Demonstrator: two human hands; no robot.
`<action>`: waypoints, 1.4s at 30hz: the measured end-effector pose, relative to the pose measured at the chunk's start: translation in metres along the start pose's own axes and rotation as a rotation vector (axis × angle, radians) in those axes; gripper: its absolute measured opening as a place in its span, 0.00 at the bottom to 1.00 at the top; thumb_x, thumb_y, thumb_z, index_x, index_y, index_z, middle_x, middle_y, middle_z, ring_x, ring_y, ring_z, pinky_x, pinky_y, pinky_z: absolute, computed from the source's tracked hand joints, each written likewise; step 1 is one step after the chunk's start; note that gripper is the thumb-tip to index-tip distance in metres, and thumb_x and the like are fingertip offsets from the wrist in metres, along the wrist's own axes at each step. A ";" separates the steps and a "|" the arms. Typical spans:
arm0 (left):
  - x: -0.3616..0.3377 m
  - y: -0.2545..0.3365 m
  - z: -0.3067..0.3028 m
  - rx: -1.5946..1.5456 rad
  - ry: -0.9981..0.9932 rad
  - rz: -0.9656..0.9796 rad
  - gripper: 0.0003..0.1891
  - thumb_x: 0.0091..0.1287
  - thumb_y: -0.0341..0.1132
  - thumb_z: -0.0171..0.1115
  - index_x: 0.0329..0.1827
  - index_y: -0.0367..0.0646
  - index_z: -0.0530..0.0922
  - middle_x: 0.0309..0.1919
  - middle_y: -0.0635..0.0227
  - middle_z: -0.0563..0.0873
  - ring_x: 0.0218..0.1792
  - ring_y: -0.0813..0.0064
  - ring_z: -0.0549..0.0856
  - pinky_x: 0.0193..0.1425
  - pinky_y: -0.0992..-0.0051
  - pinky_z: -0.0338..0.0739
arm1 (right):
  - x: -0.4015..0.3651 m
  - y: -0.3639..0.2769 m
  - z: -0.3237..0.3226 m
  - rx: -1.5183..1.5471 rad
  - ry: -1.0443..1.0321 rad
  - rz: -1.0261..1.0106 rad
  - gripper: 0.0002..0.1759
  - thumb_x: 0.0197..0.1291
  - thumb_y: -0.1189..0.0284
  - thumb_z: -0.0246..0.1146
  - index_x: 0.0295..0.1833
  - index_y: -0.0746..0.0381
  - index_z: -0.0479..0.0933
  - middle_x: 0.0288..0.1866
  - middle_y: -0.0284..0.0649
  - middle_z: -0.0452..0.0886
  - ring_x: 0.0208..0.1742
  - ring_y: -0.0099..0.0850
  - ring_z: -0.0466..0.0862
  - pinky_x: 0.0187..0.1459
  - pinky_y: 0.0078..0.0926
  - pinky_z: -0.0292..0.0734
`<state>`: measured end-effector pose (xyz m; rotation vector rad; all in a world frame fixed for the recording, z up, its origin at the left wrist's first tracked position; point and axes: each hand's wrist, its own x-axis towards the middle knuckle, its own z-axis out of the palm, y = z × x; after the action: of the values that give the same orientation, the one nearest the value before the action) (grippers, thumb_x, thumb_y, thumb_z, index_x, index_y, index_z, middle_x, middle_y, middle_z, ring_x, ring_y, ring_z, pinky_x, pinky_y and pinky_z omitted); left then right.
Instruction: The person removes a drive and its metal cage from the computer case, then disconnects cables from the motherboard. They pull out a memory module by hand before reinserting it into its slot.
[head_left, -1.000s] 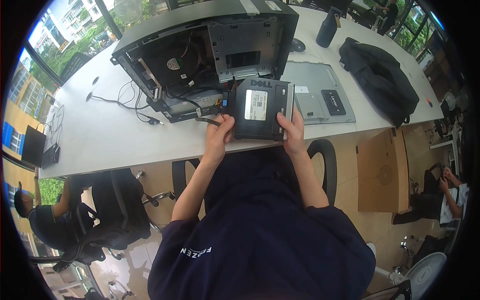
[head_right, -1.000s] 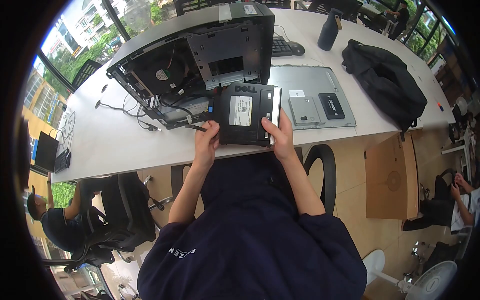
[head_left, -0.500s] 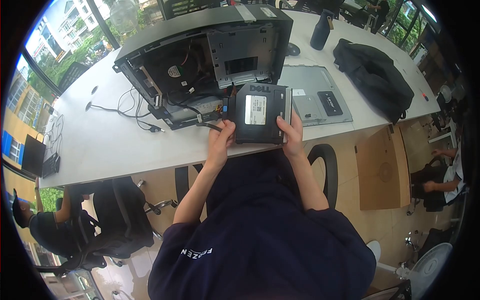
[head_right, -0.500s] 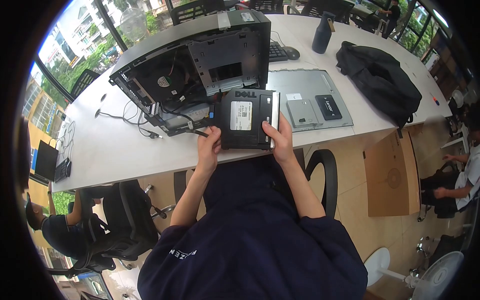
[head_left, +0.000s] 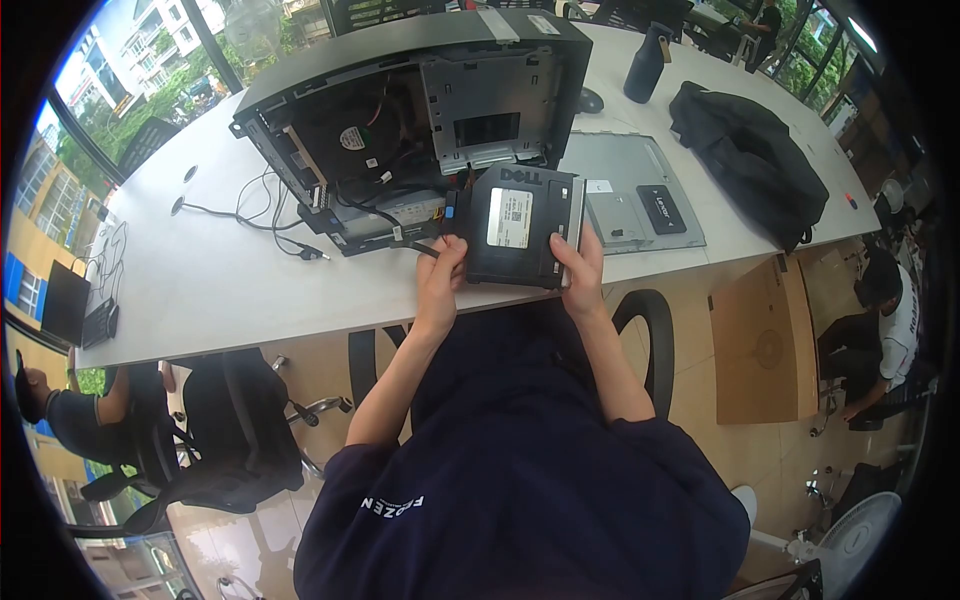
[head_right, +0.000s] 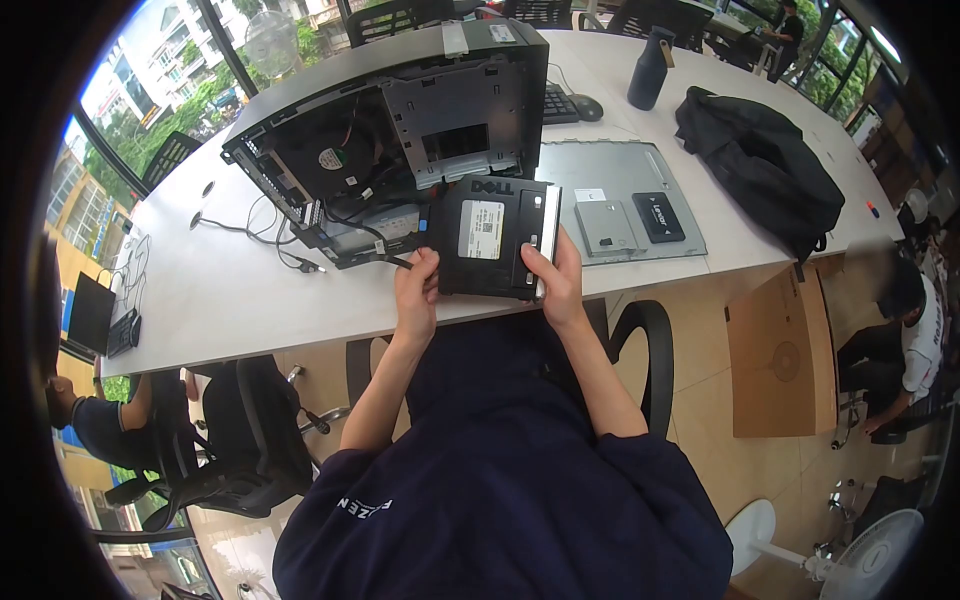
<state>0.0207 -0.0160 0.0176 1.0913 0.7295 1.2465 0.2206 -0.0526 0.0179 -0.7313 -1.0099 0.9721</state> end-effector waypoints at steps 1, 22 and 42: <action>0.000 0.000 0.000 -0.001 -0.010 0.015 0.14 0.79 0.42 0.57 0.32 0.51 0.71 0.23 0.87 0.64 0.23 0.93 0.61 0.26 0.84 0.53 | 0.000 0.000 0.000 0.001 -0.003 -0.001 0.24 0.70 0.71 0.60 0.67 0.72 0.72 0.56 0.42 0.83 0.56 0.28 0.83 0.59 0.26 0.75; 0.001 -0.005 -0.002 0.107 -0.052 0.086 0.13 0.81 0.43 0.57 0.38 0.48 0.74 0.25 0.81 0.71 0.25 0.90 0.70 0.26 0.84 0.67 | -0.001 -0.006 0.005 0.040 0.052 0.026 0.20 0.70 0.71 0.62 0.63 0.70 0.73 0.48 0.37 0.83 0.45 0.20 0.81 0.46 0.18 0.76; 0.005 -0.009 -0.002 0.040 0.011 0.061 0.10 0.79 0.42 0.57 0.38 0.51 0.74 0.26 0.83 0.69 0.25 0.91 0.69 0.26 0.85 0.64 | -0.003 0.000 0.007 -0.004 0.044 -0.048 0.23 0.70 0.70 0.61 0.66 0.71 0.72 0.55 0.40 0.83 0.54 0.24 0.80 0.57 0.22 0.74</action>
<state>0.0233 -0.0107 0.0091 1.1474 0.7375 1.2955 0.2139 -0.0548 0.0195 -0.7255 -0.9873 0.9091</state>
